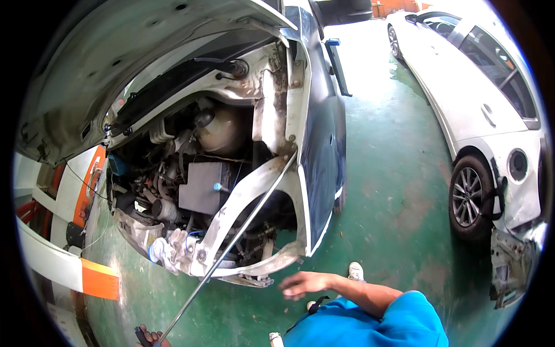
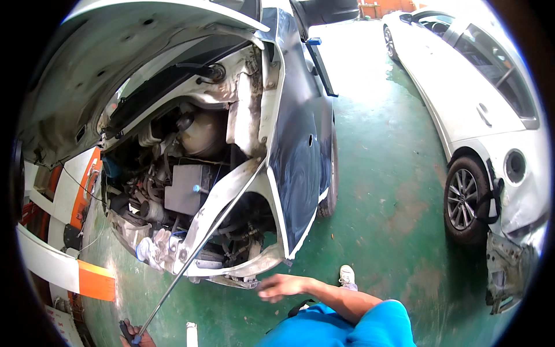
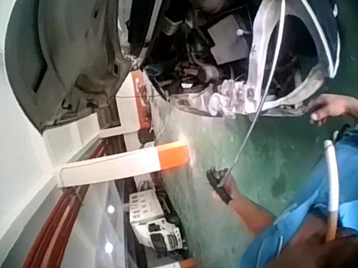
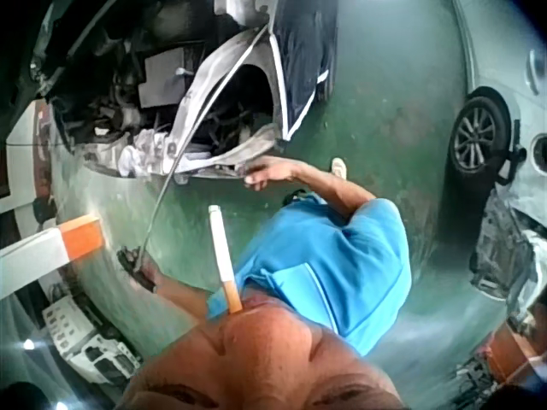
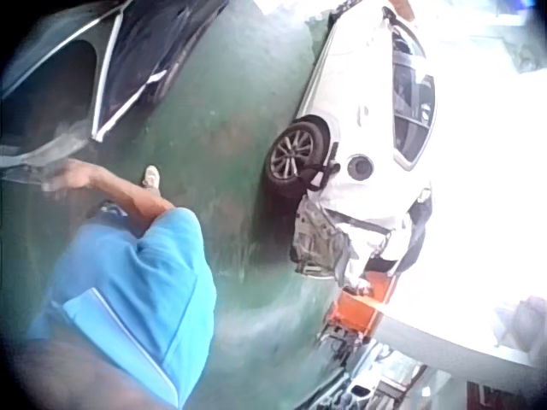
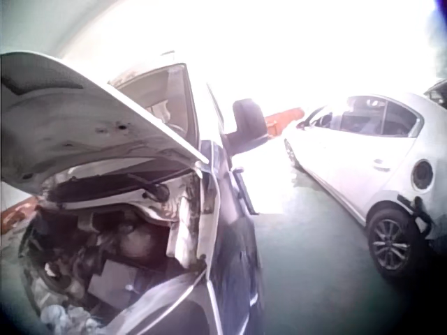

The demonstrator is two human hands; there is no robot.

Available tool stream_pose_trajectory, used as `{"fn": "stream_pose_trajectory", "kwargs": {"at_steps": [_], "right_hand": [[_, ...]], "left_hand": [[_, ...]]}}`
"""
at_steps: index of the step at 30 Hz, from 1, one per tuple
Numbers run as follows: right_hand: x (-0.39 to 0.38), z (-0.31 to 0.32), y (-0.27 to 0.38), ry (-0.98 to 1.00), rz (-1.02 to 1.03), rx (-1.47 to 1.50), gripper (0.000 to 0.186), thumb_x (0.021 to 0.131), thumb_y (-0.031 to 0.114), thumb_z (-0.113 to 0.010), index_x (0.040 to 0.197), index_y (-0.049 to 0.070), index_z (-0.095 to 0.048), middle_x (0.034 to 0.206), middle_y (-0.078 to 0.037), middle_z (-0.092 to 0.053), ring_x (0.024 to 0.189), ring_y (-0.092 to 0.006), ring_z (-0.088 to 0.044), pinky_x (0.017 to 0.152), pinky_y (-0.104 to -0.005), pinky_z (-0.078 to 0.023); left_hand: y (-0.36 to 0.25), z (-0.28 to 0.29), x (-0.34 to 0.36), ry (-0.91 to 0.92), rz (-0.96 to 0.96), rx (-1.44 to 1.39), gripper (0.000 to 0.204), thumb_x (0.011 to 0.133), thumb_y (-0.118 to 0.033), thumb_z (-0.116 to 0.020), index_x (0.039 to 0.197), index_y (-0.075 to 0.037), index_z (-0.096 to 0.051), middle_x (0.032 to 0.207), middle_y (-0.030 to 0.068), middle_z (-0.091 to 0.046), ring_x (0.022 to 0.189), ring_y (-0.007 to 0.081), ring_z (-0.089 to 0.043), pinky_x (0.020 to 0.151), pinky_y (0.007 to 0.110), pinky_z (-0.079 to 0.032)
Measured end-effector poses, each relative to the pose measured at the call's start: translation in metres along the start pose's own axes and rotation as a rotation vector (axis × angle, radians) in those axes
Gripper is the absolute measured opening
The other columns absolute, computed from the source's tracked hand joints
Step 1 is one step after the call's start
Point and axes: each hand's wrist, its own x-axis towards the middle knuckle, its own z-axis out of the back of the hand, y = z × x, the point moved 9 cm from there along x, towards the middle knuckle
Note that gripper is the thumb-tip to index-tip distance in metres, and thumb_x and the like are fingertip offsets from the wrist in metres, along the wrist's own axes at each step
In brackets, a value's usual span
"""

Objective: The person uses a pry bar to adjust and align the front fender of a white car with its hood open. Another person assists by holding the fender while the first person applies leverage with the tool. The fender is repeatedly repositioned and checked for fit.

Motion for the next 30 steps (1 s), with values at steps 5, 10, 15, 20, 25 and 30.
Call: {"fn": "stream_pose_trajectory", "kwargs": {"at_steps": [5,10,15,20,25,30], "right_hand": [[0.063,-0.091,0.13,0.121,0.447,0.215,0.083,0.096,0.04,-0.063,0.157,0.005,-0.019,0.148,-0.017,-0.045,0.107,-0.0197,-0.062,0.087,-0.033,-0.051],[0.105,-0.12,0.186,0.108,0.61,0.751,0.041,0.103,0.025,-0.054,0.134,0.0,-0.048,0.113,-0.015,-0.065,0.08,-0.017,-0.072,0.066,-0.0228,-0.062],[0.114,-0.119,0.178,0.158,0.564,0.763,0.031,0.103,0.027,-0.055,0.114,-0.003,-0.058,0.103,-0.019,-0.072,0.077,-0.0199,-0.074,0.067,-0.0249,-0.063],[0.124,-0.115,0.156,0.068,0.521,0.631,0.034,0.1,0.035,-0.06,0.109,0.002,-0.061,0.101,-0.013,-0.071,0.076,-0.014,-0.069,0.068,-0.0252,-0.058],[0.12,-0.121,0.136,0.12,0.487,0.559,0.035,0.102,0.041,-0.054,0.105,0.008,-0.064,0.104,-0.006,-0.07,0.085,-0.0142,-0.065,0.079,-0.0307,-0.054],[0.173,-0.182,0.076,0.318,0.471,0.643,0.043,0.096,0.037,-0.064,0.117,0.0,-0.061,0.099,-0.015,-0.071,0.09,-0.0247,-0.07,0.079,-0.0382,-0.059]], "left_hand": [[0.0,0.019,-0.017,-0.363,0.032,0.345,0.049,0.095,-0.026,-0.056,0.132,0.004,-0.048,0.105,0.017,-0.06,0.091,0.0297,-0.059,0.099,0.047,-0.04],[-0.017,0.037,-0.018,-0.476,0.151,0.604,0.055,0.1,-0.034,-0.051,0.138,0.005,-0.047,0.11,0.0171,-0.062,0.1,0.0286,-0.061,0.09,0.041,-0.051],[-0.099,-0.007,0.037,-0.025,0.205,1.933,0.053,0.102,-0.034,-0.052,0.139,0.004,-0.049,0.129,0.0204,-0.06,0.119,0.0336,-0.058,0.102,0.042,-0.045],[0.07,-0.316,0.076,0.857,-0.624,2.504,0.064,0.098,-0.029,-0.06,0.147,0.005,-0.038,0.147,0.0256,-0.045,0.138,0.0383,-0.042,0.116,0.046,-0.029],[0.305,-0.418,0.095,1.379,-0.611,2.37,0.09,0.075,-0.039,-0.077,0.142,0.008,-0.04,0.153,0.027,-0.034,0.146,0.0411,-0.027,0.12,0.049,-0.018],[0.503,-0.443,0.131,1.607,-0.939,2.399,0.086,0.087,-0.053,-0.063,0.147,0.004,-0.04,0.156,0.0212,-0.033,0.148,0.0312,-0.027,0.122,0.044,-0.018]]}}
